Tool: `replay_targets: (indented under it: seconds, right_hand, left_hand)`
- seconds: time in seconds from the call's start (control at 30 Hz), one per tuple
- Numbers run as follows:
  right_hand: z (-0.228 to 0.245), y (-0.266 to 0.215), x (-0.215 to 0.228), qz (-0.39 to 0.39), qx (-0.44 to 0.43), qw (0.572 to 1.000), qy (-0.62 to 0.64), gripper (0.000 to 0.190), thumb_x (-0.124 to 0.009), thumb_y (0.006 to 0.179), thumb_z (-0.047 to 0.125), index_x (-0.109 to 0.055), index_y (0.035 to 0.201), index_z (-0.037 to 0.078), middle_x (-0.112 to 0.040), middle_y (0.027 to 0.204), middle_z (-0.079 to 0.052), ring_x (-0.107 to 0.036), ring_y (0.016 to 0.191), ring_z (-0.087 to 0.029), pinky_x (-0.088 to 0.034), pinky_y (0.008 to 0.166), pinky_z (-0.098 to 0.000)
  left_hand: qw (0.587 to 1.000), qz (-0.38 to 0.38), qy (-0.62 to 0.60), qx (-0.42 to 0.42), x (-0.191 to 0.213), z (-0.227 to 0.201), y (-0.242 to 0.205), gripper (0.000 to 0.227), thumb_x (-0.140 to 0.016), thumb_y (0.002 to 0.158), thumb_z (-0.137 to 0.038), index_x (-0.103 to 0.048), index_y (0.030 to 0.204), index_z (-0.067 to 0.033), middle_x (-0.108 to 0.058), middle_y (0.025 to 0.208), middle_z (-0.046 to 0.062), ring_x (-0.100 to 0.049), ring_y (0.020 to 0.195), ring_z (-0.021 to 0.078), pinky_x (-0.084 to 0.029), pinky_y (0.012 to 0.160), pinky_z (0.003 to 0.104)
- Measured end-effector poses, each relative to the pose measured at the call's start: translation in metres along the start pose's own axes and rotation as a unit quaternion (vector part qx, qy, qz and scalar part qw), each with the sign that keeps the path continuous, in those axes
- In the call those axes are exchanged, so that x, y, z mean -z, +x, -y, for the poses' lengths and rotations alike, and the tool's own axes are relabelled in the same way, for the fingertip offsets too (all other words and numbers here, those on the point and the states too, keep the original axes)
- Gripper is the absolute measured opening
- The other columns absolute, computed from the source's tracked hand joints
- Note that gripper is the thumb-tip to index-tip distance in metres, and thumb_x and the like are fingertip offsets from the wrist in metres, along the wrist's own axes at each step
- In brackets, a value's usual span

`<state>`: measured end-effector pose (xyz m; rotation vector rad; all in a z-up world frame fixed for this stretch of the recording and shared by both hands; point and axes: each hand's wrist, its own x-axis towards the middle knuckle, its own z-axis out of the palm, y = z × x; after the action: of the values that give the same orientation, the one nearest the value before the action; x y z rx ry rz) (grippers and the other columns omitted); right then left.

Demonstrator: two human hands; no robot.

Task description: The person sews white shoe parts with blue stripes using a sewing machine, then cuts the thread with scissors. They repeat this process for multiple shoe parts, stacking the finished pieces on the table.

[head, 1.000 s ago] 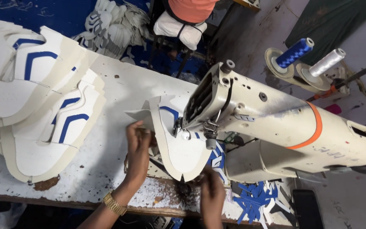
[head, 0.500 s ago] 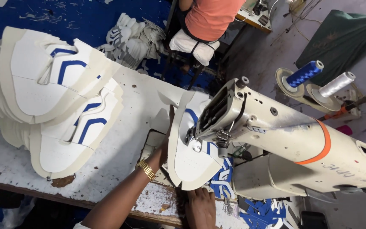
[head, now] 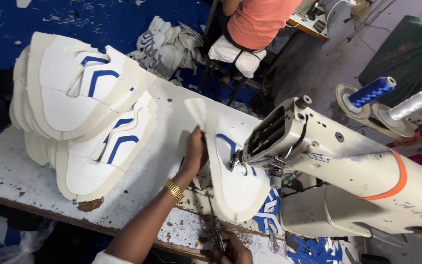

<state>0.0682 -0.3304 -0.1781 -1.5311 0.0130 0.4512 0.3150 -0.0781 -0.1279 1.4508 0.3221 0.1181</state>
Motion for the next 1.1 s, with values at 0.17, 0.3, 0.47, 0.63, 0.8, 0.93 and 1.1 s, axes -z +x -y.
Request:
replay_targets:
  seconds: [0.17, 0.3, 0.47, 0.63, 0.8, 0.93, 1.1]
  right_hand:
    - [0.095, -0.006, -0.06, -0.069, -0.081, 0.992, -0.07, 0.071, -0.078, 0.084, 0.004, -0.05, 0.149, 0.012, -0.071, 0.08, -0.012, -0.065, 0.057, -0.018, -0.053, 0.052, -0.0324]
    - [0.156, 0.007, -0.089, -0.04, -0.076, 0.991, -0.106, 0.079, -0.074, 0.084, 0.0, -0.049, 0.157, 0.018, -0.057, 0.072, -0.001, -0.057, 0.05, -0.013, -0.049, 0.044, -0.03]
    - [0.165, 0.036, -0.097, -0.008, -0.043, 0.99, -0.135, 0.076, -0.067, 0.087, -0.004, -0.046, 0.157, 0.019, -0.065, 0.079, -0.007, -0.055, 0.05, -0.011, -0.048, 0.045, -0.0279]
    - [0.177, 0.043, -0.106, 0.015, -0.023, 0.988, -0.155, 0.076, -0.055, 0.085, -0.011, -0.044, 0.155, 0.02, -0.074, 0.095, -0.01, -0.054, 0.051, -0.01, -0.05, 0.048, -0.0278]
    - [0.18, 0.044, -0.104, 0.026, -0.038, 0.983, -0.179, 0.077, -0.058, 0.087, -0.011, -0.043, 0.155, 0.02, -0.078, 0.104, -0.015, -0.055, 0.054, -0.008, -0.051, 0.051, -0.0268]
    - [0.184, 0.046, -0.102, 0.023, -0.001, 0.953, -0.302, 0.073, -0.076, 0.09, 0.003, -0.049, 0.155, 0.02, -0.079, 0.095, -0.014, -0.043, 0.053, -0.01, -0.042, 0.051, -0.0275]
    - [0.205, 0.038, -0.113, 0.047, -0.072, 0.948, -0.307, 0.07, -0.071, 0.091, 0.009, -0.045, 0.154, 0.026, -0.067, 0.078, -0.012, -0.05, 0.052, -0.012, -0.048, 0.053, -0.0304]
  left_hand:
    - [0.975, -0.037, 0.062, -0.208, 0.047, -0.001, -0.046, 0.026, -0.059, 0.085, 0.012, -0.06, 0.11, 0.0056, -0.071, 0.098, 0.012, -0.069, 0.089, 0.0189, -0.054, 0.073, 0.033]
    - [0.991, -0.029, 0.097, -0.089, 0.06, -0.011, -0.065, 0.016, -0.068, 0.089, 0.009, -0.058, 0.101, 0.008, -0.063, 0.083, 0.015, -0.063, 0.075, 0.022, -0.05, 0.064, 0.035]
    - [0.992, -0.022, 0.071, -0.099, 0.062, -0.003, -0.062, 0.018, -0.064, 0.088, 0.009, -0.059, 0.105, 0.0047, -0.065, 0.089, 0.01, -0.065, 0.079, 0.0163, -0.053, 0.063, 0.032]
    - [0.991, -0.022, 0.013, -0.131, 0.062, -0.004, -0.068, 0.023, -0.066, 0.088, 0.007, -0.058, 0.109, 0.0036, -0.065, 0.091, 0.008, -0.063, 0.079, 0.0151, -0.052, 0.065, 0.032]
    - [0.947, -0.105, 0.239, -0.188, 0.061, 0.035, -0.052, 0.018, -0.081, 0.085, 0.0, -0.064, 0.08, 0.0041, -0.065, 0.079, 0.01, -0.059, 0.068, 0.0171, -0.046, 0.058, 0.034]
    - [0.983, -0.05, 0.067, -0.166, 0.058, 0.014, -0.063, 0.015, -0.072, 0.085, 0.004, -0.065, 0.098, 0.0016, -0.07, 0.087, 0.003, -0.07, 0.073, 0.0102, -0.06, 0.059, 0.025]
    - [0.993, -0.064, 0.09, -0.052, 0.063, 0.013, -0.063, 0.012, -0.07, 0.097, 0.001, -0.059, 0.102, 0.0046, -0.062, 0.089, 0.014, -0.063, 0.072, 0.0249, -0.053, 0.056, 0.035]
